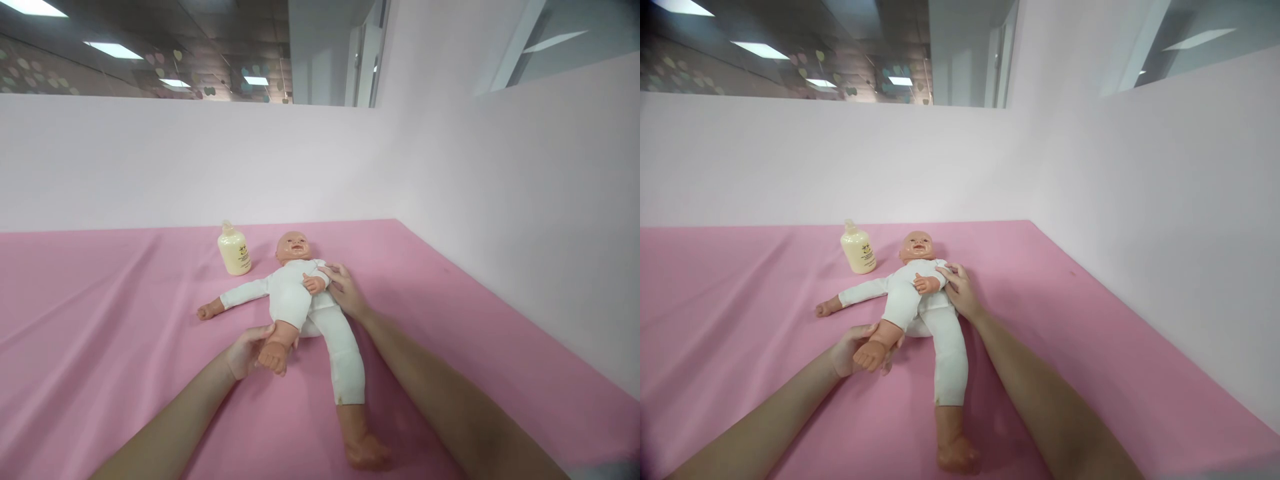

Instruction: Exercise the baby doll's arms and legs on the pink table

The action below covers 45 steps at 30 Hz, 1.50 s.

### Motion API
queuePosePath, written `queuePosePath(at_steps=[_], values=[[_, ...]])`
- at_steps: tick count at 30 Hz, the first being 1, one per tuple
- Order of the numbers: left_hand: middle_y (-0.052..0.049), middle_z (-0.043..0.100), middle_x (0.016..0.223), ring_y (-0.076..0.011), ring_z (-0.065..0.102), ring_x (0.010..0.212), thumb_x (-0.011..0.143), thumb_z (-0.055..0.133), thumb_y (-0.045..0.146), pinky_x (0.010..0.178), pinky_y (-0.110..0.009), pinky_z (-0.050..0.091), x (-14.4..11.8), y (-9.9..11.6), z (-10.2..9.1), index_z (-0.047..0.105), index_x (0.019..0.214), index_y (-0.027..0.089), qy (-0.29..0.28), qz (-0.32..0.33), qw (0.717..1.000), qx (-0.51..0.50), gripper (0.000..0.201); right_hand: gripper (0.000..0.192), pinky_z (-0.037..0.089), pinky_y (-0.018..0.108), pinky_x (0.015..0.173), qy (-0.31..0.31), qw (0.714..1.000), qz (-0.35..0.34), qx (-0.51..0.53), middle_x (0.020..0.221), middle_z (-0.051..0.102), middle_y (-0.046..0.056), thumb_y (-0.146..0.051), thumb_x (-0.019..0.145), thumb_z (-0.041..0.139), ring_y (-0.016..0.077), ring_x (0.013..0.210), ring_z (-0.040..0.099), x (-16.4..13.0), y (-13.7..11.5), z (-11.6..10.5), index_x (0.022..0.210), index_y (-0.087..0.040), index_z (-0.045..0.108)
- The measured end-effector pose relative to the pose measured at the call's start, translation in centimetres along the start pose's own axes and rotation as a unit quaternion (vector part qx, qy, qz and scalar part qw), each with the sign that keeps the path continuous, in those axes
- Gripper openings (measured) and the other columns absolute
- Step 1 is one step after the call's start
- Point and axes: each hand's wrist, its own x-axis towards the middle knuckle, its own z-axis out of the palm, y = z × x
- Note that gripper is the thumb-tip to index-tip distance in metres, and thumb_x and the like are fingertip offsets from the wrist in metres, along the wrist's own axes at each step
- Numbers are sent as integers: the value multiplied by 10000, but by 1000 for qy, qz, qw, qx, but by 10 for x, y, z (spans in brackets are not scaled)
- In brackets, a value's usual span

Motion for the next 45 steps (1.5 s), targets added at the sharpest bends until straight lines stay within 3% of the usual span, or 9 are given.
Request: queuePosePath(at_steps=[9, 19, 22, 25, 31, 35, 38, 41, 45], values=[[-131, 748, 983, -221, 610, 725, 812, 692, 666, 698, -362, 525, -2, 2, 10, 800, 948, 141, 77, -18, 996, -43, 554, 440, 402, 497, 1281, 0, 1000, 4, -5, 1467, 549, 85, -294, 1038, 532, 255, 1433, 522, -1, 1, 1, 1437, -375, 699], [-141, 749, 1004, -227, 613, 755, 802, 691, 655, 718, -378, 495, -5, 8, 17, 766, 953, 127, 71, -17, 996, -48, 554, 435, 397, 480, 1287, 1, 1000, 5, -2, 1463, 547, 86, -299, 1030, 547, 248, 1436, 519, 0, 2, 1, 1431, -365, 703], [-113, 739, 895, -209, 610, 716, 824, 664, 644, 685, -352, 469, -5, 6, 17, 752, 965, 117, 72, -10, 996, -42, 553, 429, 396, 464, 1286, 6, 1000, 16, 10, 1455, 548, 86, -307, 1019, 554, 240, 1428, 523, 0, 1, 2, 1415, -348, 714], [-62, 697, 745, -183, 597, 640, 739, 748, 627, 584, -285, 399, -7, 7, 15, 752, 967, 127, 12, -28, 999, -12, 549, 432, 455, 431, 1236, 9, 998, 50, 41, 1448, 555, 85, -350, 1014, 557, 230, 1413, 539, 1, -2, 2, 1421, -343, 700], [-94, 766, 819, -153, 555, 554, 571, 956, 485, 504, -275, 381, -12, 14, 16, 798, 1031, 134, -185, -105, 973, 87, 600, 450, 511, 455, 1160, 104, 975, 127, 152, 1406, 663, 92, -475, 953, 614, 259, 1332, 617, 8, 1, 3, 1346, -267, 680], [-73, 777, 846, -184, 630, 590, 558, 1007, 440, 469, -277, 442, -12, 22, 23, 805, 1083, 180, -225, -117, 957, 143, 620, 519, 590, 461, 1019, 190, 917, 228, 268, 1325, 717, 108, -529, 899, 648, 272, 1162, 713, 10, 14, 3, 1322, -230, 615], [-52, 782, 842, -219, 692, 610, 539, 1034, 415, 436, -283, 480, -9, 27, 29, 801, 1125, 189, -279, -159, 930, 181, 670, 455, 608, 478, 997, 231, 875, 277, 323, 1197, 763, 116, -483, 890, 649, 285, 1068, 752, 10, 22, 2, 1254, -211, 610], [-36, 776, 807, -232, 705, 566, 528, 1045, 418, 393, -285, 491, -6, 28, 35, 809, 1101, 183, -320, -175, 912, 187, 664, 402, 608, 491, 1021, 238, 858, 296, 345, 1094, 784, 137, -452, 894, 624, 304, 1040, 770, 11, 28, 1, 1196, -186, 616], [-41, 772, 773, -242, 717, 561, 597, 1014, 473, 432, -309, 558, -5, 26, 41, 825, 1026, 177, -325, -172, 911, 188, 554, 460, 602, 461, 1024, 243, 847, 300, 367, 1118, 787, 160, -414, 897, 628, 301, 1046, 772, 11, 29, 0, 1275, -154, 597]])
